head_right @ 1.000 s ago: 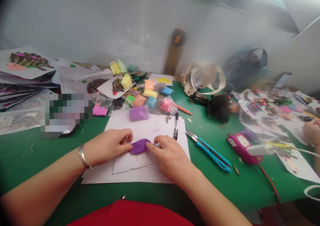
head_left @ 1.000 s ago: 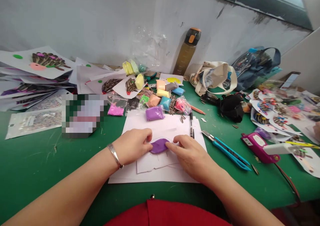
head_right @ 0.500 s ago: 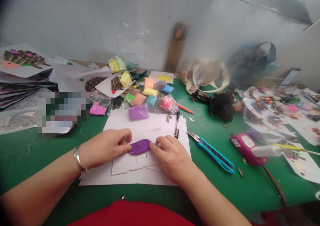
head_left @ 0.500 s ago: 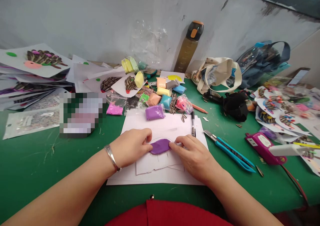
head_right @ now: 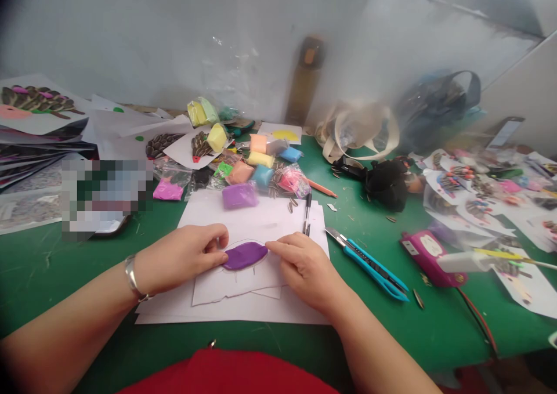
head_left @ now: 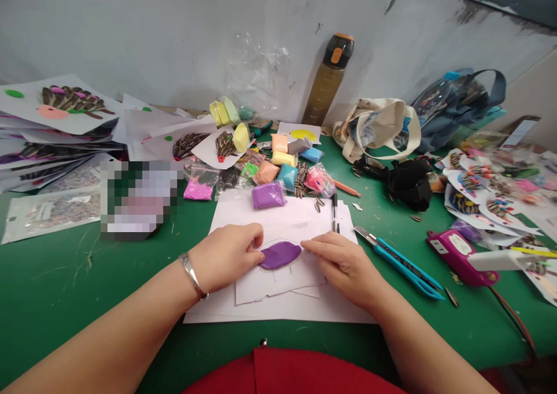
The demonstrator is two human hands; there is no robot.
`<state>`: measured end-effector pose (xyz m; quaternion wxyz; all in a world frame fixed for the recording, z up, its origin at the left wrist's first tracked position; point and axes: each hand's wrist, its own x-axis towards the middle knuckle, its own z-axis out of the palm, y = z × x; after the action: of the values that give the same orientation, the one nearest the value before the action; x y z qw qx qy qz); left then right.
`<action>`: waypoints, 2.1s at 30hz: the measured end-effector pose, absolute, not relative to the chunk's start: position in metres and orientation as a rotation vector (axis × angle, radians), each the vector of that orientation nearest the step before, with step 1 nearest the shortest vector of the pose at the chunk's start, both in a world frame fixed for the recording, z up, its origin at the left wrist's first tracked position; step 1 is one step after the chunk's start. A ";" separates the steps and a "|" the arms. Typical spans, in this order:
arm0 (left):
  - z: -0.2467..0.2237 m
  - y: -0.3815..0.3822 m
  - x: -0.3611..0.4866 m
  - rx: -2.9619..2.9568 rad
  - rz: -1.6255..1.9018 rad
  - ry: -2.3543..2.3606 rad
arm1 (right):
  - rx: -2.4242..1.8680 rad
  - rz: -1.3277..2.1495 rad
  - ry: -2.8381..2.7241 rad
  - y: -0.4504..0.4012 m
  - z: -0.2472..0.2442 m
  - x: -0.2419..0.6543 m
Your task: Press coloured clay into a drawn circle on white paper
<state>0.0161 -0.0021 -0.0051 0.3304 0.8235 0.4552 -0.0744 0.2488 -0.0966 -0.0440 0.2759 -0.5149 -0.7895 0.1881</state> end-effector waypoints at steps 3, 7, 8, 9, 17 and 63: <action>-0.005 -0.002 0.016 2.153 -0.193 1.190 | -1.393 0.484 -2.153 -0.097 -0.046 0.247; -0.005 -0.003 0.016 2.149 -0.195 1.192 | -1.419 0.397 -2.234 -0.097 -0.047 0.242; -0.005 -0.003 0.015 2.151 -0.194 1.192 | -1.423 0.386 -2.243 -0.097 -0.047 0.241; -0.005 -0.003 0.015 2.153 -0.194 1.191 | -1.424 0.379 -2.245 -0.097 -0.047 0.240; -0.004 -0.003 0.016 2.156 -0.191 1.186 | -1.404 0.351 -2.237 -0.097 -0.048 0.239; -0.006 -0.003 0.015 2.177 -0.179 1.177 | -1.576 0.524 -2.069 -0.089 -0.054 0.227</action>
<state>0.0149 -0.0030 -0.0055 0.3244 0.8300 0.4486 -0.0681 0.2272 -0.0892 -0.0539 0.2417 -0.5764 -0.7567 0.1916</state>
